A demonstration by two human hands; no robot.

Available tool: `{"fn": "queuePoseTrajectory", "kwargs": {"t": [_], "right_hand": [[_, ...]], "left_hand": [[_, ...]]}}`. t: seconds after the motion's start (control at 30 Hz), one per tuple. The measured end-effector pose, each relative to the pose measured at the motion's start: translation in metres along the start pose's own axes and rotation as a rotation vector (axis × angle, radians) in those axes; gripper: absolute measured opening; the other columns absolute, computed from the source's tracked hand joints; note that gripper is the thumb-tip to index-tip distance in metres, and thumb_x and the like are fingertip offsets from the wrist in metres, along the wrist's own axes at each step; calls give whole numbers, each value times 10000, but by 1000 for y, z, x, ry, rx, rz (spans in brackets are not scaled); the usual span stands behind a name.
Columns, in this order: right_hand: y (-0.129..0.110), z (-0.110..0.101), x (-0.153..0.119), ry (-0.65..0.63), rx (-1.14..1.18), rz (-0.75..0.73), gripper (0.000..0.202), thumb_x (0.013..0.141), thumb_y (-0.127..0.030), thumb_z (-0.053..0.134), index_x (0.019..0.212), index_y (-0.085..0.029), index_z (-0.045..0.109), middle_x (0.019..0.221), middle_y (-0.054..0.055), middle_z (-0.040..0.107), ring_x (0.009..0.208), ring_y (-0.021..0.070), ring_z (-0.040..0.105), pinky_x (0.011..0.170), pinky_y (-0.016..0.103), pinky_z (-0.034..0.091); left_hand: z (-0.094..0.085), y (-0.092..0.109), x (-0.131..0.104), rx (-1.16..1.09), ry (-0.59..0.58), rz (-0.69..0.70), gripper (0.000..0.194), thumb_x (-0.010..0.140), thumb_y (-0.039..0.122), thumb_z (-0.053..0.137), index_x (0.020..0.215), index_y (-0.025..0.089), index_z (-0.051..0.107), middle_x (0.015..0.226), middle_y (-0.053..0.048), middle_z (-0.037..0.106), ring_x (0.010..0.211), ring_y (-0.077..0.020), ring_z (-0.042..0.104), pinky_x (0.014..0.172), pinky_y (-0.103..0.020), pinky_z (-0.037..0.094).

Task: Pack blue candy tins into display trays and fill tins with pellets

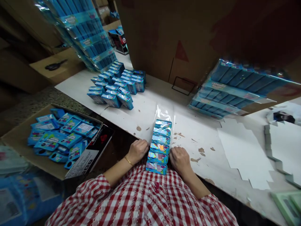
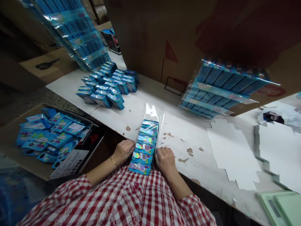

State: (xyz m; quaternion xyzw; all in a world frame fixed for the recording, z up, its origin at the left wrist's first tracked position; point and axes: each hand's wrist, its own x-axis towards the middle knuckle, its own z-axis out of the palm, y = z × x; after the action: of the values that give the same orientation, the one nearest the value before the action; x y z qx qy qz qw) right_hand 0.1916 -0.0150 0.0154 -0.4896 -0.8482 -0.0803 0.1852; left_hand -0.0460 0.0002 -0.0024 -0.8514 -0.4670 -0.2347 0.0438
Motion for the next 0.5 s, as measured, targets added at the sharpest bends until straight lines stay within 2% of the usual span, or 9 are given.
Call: {"fn": "queuePoseTrajectory", "kwargs": {"t": [0.13, 0.23, 0.3, 0.37, 0.5], "right_hand": [[-7, -4, -4, 48, -46, 39, 243, 837, -165, 445, 599, -188, 485, 556, 14, 494, 566, 141, 402, 593, 291, 263], [-6, 1, 7, 188, -145, 108, 171, 830, -172, 483, 663, -177, 521, 549, 4, 481, 542, 132, 387, 572, 284, 263], [-3, 1, 16, 305, -175, 84, 102, 821, -171, 511, 725, -169, 544, 550, -4, 489, 533, 125, 385, 567, 278, 271], [-1, -2, 22, 360, -160, 31, 61, 818, -170, 531, 761, -171, 554, 572, -6, 516, 542, 116, 402, 576, 271, 286], [1, -14, 21, 298, -29, -44, 84, 828, -147, 514, 770, -180, 564, 595, -6, 534, 582, 107, 448, 598, 261, 308]], "left_hand": [[-3, 11, -5, -51, 12, -81, 296, 908, 219, 371, 651, 166, 507, 605, -16, 544, 562, -125, 497, 545, -257, 347], [0, 8, 10, -63, 142, -157, 227, 894, 222, 421, 704, 154, 526, 611, -12, 560, 538, -110, 501, 545, -241, 365], [0, 3, 21, -66, 222, -135, 180, 878, 221, 459, 730, 151, 534, 612, -10, 574, 545, -108, 518, 557, -234, 380], [-3, -1, 29, -74, 259, -82, 158, 867, 213, 481, 732, 154, 538, 621, -12, 590, 567, -111, 541, 578, -234, 399], [-14, 0, 29, -142, 278, 1, 71, 850, 187, 499, 816, 160, 556, 724, -35, 642, 672, -128, 596, 639, -248, 446]]}}
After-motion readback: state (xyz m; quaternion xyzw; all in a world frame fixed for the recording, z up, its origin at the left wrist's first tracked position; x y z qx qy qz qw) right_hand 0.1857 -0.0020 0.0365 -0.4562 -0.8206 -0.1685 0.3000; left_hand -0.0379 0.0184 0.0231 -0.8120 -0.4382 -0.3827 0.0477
